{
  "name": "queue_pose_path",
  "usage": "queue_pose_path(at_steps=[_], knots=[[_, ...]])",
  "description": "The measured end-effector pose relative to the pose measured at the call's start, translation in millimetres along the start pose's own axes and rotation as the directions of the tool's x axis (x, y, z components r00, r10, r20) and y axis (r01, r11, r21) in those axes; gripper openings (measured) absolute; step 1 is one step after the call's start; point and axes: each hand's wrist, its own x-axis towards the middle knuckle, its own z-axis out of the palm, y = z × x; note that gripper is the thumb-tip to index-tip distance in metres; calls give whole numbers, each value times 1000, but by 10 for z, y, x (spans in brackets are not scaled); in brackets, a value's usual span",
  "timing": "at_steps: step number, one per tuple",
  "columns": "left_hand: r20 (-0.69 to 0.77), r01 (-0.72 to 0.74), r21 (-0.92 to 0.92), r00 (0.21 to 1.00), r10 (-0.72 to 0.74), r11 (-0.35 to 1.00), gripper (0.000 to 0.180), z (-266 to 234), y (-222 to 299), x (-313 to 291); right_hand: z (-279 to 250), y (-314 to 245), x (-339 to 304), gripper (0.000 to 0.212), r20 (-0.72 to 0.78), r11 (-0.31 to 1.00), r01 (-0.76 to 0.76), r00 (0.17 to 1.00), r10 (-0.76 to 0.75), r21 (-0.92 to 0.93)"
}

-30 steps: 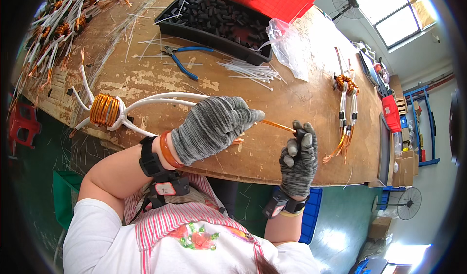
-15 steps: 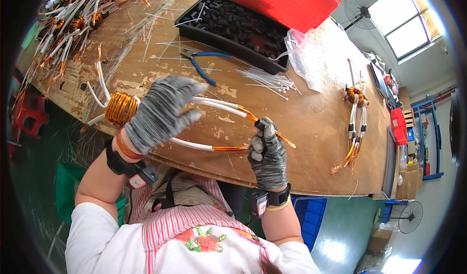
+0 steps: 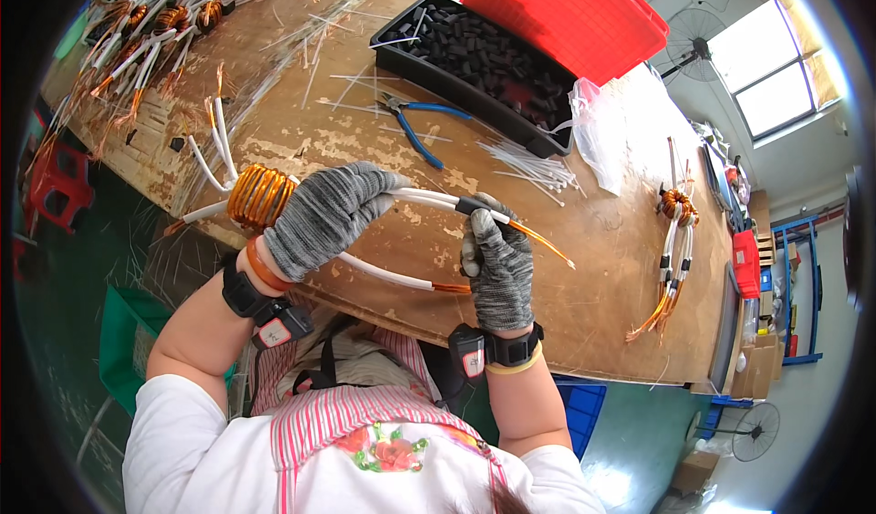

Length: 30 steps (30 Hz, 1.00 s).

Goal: Bundling and securing copper wire coils using plastic zip ties and side cutters.

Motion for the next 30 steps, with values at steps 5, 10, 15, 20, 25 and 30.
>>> queue_pose_path(at_steps=[5,10,15,20,25,30], knots=[[-103,-7,-30,995,4,1000,19,33,-43,-18,-103,63,-65,31,21,999,-9,1000,10,-47],[-37,168,-182,983,-178,969,20,-9,-24,-2,-175,89,-278,39,172,945,-328,931,323,2],[36,259,-212,966,-257,942,22,-7,-47,37,-196,277,-102,35,149,863,-191,979,136,468],[91,439,-247,898,-430,864,35,-117,114,91,-304,194,-212,34,116,881,-105,992,58,462],[-185,-44,218,979,86,975,39,-164,481,38,-454,183,-419,34,-31,913,22,999,-10,406],[-3,-331,-95,943,333,939,35,231,807,280,-365,24,-555,34,-75,978,170,984,-162,123]])
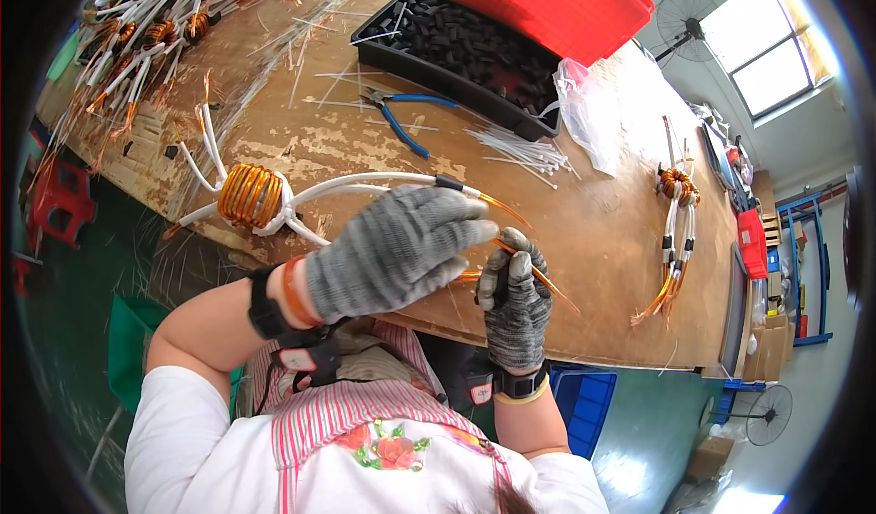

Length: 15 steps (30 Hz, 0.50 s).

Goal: Bundling and securing copper wire coils using plastic zip ties and side cutters.

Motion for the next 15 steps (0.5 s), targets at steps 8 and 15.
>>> queue_pose_path(at_steps=[8,15], knots=[[88,119,-204,991,-103,972,20,332,-147,31,-207,-95,-40,34,34,996,-3,999,6,-87],[75,174,-273,984,-159,946,22,332,-212,47,-119,-239,27,40,13,998,-21,1000,22,-63]])
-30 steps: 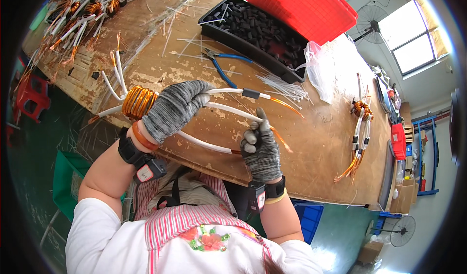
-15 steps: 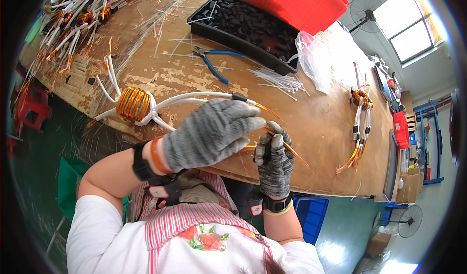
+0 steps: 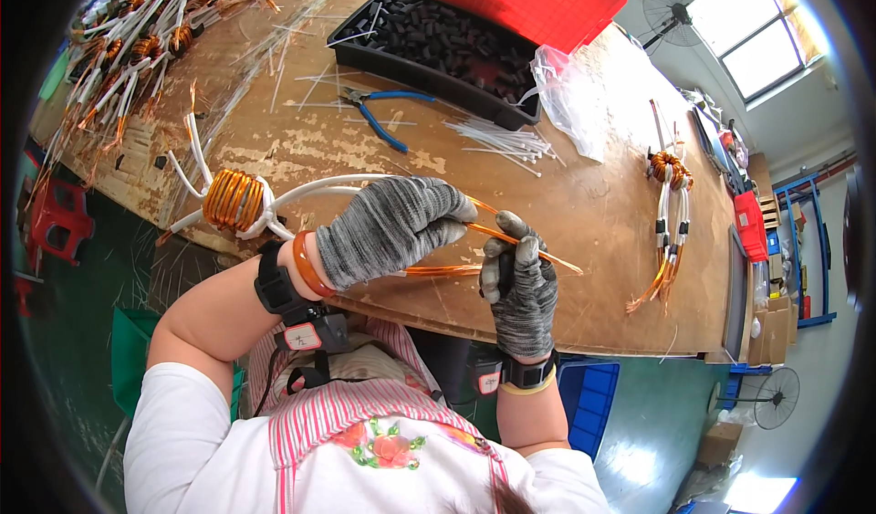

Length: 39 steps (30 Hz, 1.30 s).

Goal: Bundling and securing copper wire coils using plastic zip ties and side cutters.

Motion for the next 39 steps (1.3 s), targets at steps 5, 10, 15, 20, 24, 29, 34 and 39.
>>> queue_pose_path(at_steps=[5,10,15,20,24,29,34,39], knots=[[62,-34,91,998,29,995,22,-5,161,98,-136,61,-1,41,-2,999,-21,1000,21,-29],[48,-25,153,999,18,988,20,113,186,147,-130,15,-27,42,-15,998,-36,999,36,-51],[33,-5,192,999,-2,981,18,157,187,116,-247,40,-129,40,-181,984,-3,983,36,180],[20,-23,236,1000,19,971,17,149,228,101,-408,-16,-156,29,-147,953,40,989,5,302],[-6,-8,170,1000,9,985,18,182,217,105,-359,-13,-137,31,-174,925,88,984,-24,370],[10,-4,189,1000,2,982,19,168,225,114,-366,21,-156,33,-257,923,199,960,-115,330],[-60,8,69,998,-4,998,18,179,156,121,-569,-2,-147,38,-359,875,298,920,-157,380],[-53,22,89,998,-18,996,19,199,132,117,-338,-9,-202,40,-248,960,227,952,-182,166]])
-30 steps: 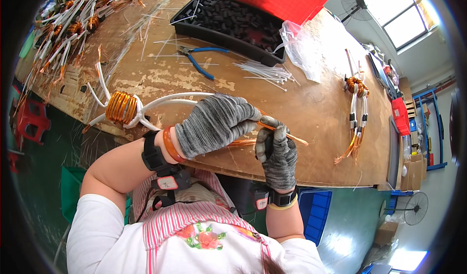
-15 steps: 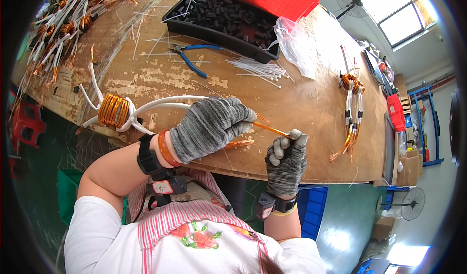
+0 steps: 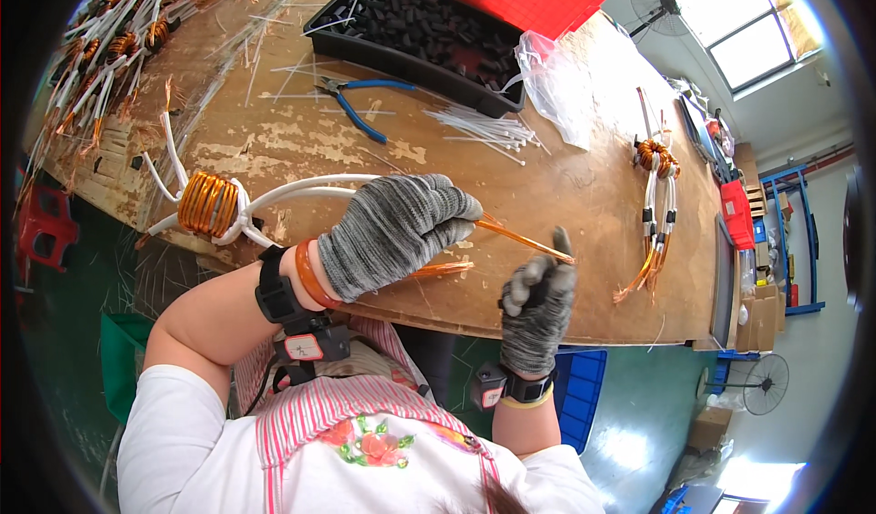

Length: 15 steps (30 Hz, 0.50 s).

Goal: Bundling and securing copper wire coils using plastic zip ties and side cutters.

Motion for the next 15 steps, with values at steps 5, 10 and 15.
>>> queue_pose_path(at_steps=[5,10,15], knots=[[1,11,-20,1000,-11,1000,21,0,1,-20,-7,29,97,33,118,984,-154,982,144,83],[35,-13,22,999,12,1000,21,-6,48,1,-75,17,73,27,71,963,-105,993,90,248],[-21,11,-48,1000,-12,999,21,1,-2,4,-253,-92,163,22,9,955,-1,1000,-1,295]])
